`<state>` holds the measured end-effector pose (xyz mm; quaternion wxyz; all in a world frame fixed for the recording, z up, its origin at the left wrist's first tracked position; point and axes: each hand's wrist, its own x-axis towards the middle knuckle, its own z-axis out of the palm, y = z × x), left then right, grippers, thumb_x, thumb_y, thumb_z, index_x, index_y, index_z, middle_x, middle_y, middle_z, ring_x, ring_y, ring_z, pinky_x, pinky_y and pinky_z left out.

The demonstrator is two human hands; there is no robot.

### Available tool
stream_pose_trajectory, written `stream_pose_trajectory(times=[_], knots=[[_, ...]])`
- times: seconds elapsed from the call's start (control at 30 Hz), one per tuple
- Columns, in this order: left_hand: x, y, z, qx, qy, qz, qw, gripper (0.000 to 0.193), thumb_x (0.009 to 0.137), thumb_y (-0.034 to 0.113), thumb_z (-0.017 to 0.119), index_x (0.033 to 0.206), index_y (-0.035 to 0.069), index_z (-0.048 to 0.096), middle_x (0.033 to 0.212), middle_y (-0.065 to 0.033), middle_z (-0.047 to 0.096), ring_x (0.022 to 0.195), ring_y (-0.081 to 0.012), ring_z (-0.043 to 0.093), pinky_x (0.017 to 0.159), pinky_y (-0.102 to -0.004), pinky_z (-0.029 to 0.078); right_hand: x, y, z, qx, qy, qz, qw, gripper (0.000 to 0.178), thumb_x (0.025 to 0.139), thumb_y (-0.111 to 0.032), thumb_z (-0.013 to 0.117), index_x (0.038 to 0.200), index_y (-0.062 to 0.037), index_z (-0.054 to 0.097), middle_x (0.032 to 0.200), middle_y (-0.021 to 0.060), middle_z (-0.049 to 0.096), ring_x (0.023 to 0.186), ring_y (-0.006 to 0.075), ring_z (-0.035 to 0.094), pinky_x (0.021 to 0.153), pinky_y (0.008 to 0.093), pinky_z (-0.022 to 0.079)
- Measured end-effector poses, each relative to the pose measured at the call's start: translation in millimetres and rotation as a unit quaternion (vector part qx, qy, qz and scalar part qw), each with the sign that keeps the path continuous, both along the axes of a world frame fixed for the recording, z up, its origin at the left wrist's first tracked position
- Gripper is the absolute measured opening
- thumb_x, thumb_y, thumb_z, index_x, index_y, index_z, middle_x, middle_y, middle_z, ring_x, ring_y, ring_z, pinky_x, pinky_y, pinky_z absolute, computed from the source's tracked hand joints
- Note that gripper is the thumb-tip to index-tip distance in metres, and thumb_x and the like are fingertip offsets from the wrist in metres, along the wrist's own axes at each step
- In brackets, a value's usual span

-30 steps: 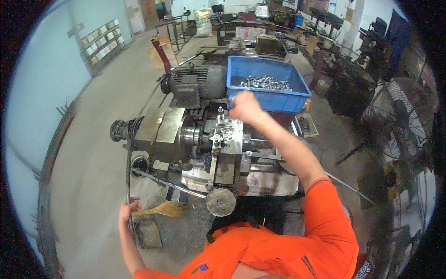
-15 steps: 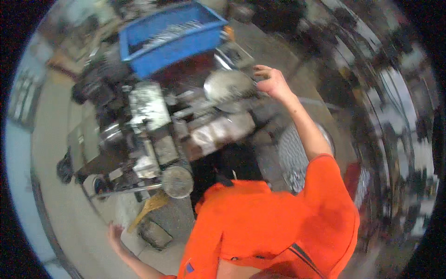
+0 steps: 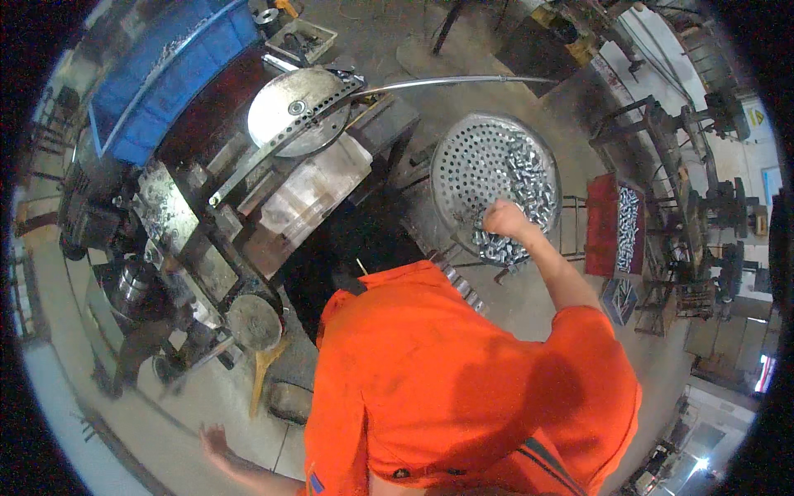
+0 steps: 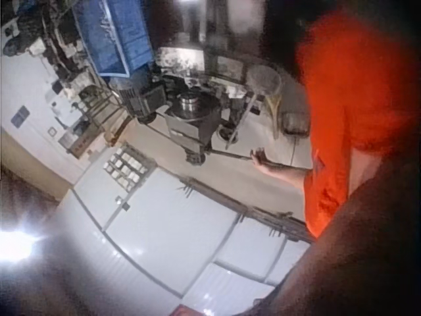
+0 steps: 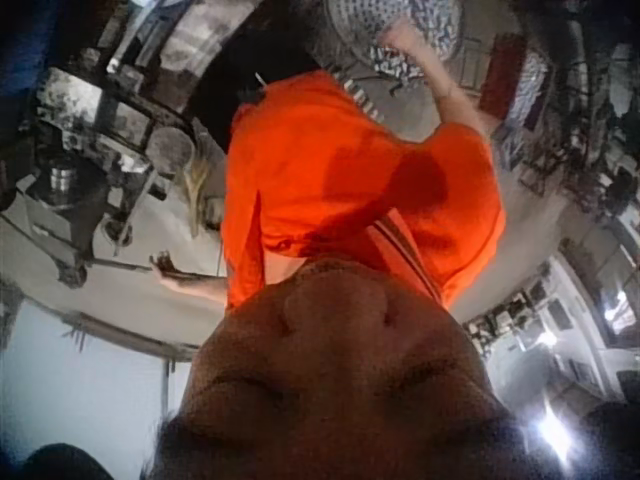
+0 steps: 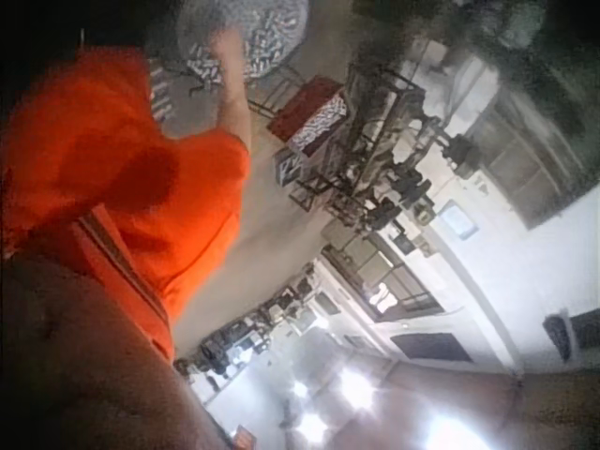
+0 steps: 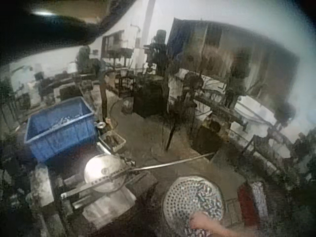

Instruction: The person repeatedly picks small metal parts from a perforated tray and places them into a metal turning machine, then uses a long metal rod to operate the machine. The person continues this cycle of loading parts and operating the machine throughout the clip.

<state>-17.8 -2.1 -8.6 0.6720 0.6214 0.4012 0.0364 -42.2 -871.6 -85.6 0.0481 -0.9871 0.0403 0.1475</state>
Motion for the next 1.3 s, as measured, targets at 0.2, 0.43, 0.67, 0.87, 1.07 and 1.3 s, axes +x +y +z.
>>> stream_pose_trajectory(times=[0.2,0.43,0.67,0.87,1.07,1.3], knots=[[5.0,-21.1,14.5,0.051,0.043,-0.029,0.997,0.034,0.081,0.032,0.056,0.103,0.005,0.053,0.078,-0.0072,0.053,0.07,-0.0199,0.053,0.077,-0.0328,0.043,11.2,27.4,17.7,0.091,0.103,-0.11,0.984,0.018,0.054,-0.02,0.057,0.067,-0.0104,0.066,0.072,0.0114,0.062,0.07,0.0292,0.059,0.064,0.0362,0.048],[-3.9,-30.7,18.8,0.059,-0.036,-0.069,0.995,0.049,0.079,0.036,0.059,0.113,0.003,0.05,0.083,-0.0098,0.055,0.071,-0.0204,0.053,0.074,-0.031,0.044,18.3,18.9,5.1,0.025,0.123,-0.065,0.99,0.023,0.059,-0.027,0.061,0.073,-0.0092,0.066,0.082,0.0156,0.061,0.08,0.0299,0.058,0.074,0.0379,0.047],[4.5,-76.1,43.7,0.123,-0.019,-0.036,0.992,0.043,0.079,0.032,0.058,0.109,0.001,0.054,0.08,-0.0108,0.057,0.072,-0.0208,0.053,0.076,-0.0325,0.043,30.8,39.0,31.4,-0.03,0.201,-0.025,0.979,0.036,0.06,-0.035,0.067,0.082,-0.0062,0.064,0.09,0.0129,0.062,0.086,0.0283,0.058,0.076,0.0373,0.047],[0.8,-72.8,43.4,0.134,-0.006,-0.038,0.99,0.045,0.08,0.034,0.056,0.112,0.002,0.052,0.083,-0.0112,0.056,0.075,-0.0211,0.054,0.076,-0.0325,0.044,43.2,49.1,42.4,-0.048,0.224,-0.071,0.971,0.036,0.062,-0.034,0.066,0.083,-0.0052,0.063,0.09,0.0123,0.062,0.089,0.0273,0.058,0.077,0.0359,0.047],[-0.8,-64.2,36.6,0.136,-0.028,-0.059,0.989,0.044,0.081,0.035,0.054,0.111,0.002,0.054,0.085,-0.012,0.055,0.078,-0.0219,0.051,0.079,-0.034,0.042,43.6,19.1,7.4,0.143,0.052,-0.218,0.964,0.023,0.058,-0.024,0.062,0.075,-0.0095,0.067,0.094,0.0124,0.062,0.09,0.0276,0.058,0.078,0.0328,0.046],[-7.6,-13.7,11.0,0.082,-0.002,-0.045,0.996,0.046,0.079,0.036,0.055,0.112,0.003,0.052,0.087,-0.012,0.054,0.079,-0.0223,0.05,0.079,-0.0333,0.042,21.3,31.2,-13.0,0.214,-0.16,-0.177,0.947,0.023,0.055,-0.015,0.061,0.076,-0.0086,0.067,0.102,0.0176,0.058,0.094,0.031,0.055,0.08,0.0323,0.045]])
